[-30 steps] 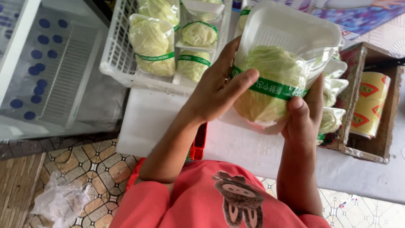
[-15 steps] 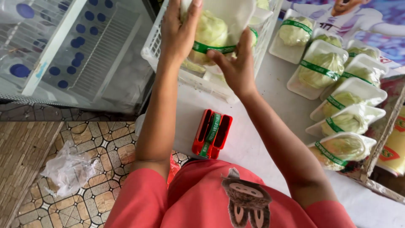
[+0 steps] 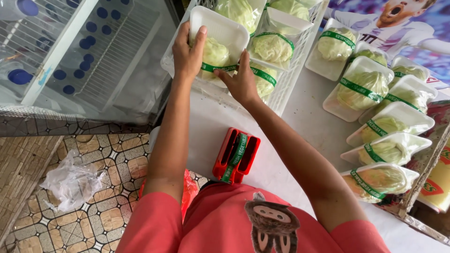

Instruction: Stacking plastic-wrapped cabbage trays into a white plastic crate on a production floor.

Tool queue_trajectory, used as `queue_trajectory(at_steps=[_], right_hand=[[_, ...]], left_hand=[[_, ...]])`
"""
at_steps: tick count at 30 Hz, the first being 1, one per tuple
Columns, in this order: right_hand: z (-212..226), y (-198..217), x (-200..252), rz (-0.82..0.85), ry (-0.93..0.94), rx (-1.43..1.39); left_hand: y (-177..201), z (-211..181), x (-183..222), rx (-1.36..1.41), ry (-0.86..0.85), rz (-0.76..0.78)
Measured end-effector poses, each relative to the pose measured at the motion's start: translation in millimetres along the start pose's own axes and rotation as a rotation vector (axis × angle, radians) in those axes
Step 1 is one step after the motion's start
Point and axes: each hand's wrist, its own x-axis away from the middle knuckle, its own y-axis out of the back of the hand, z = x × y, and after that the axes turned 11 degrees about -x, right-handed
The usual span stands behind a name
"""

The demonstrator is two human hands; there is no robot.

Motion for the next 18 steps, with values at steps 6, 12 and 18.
queue_trajectory(at_steps=[6,12,18], right_hand=[[-1.1,-0.6,5.5,0.038,0.008,-0.046],[-5.8,-2.5,8.2,0.088,-0.011,-0.120],[-19.7,0.3,7.2,0.162,-0.019,0.039]], left_hand=[[2.0,11.3,-1.2,-0.008,0.012,0.121],[-6.1,16.2,2.1,-0.046,0.053,0.081],[-1.7,16.0,4.6,-0.050,0.031,0.070]])
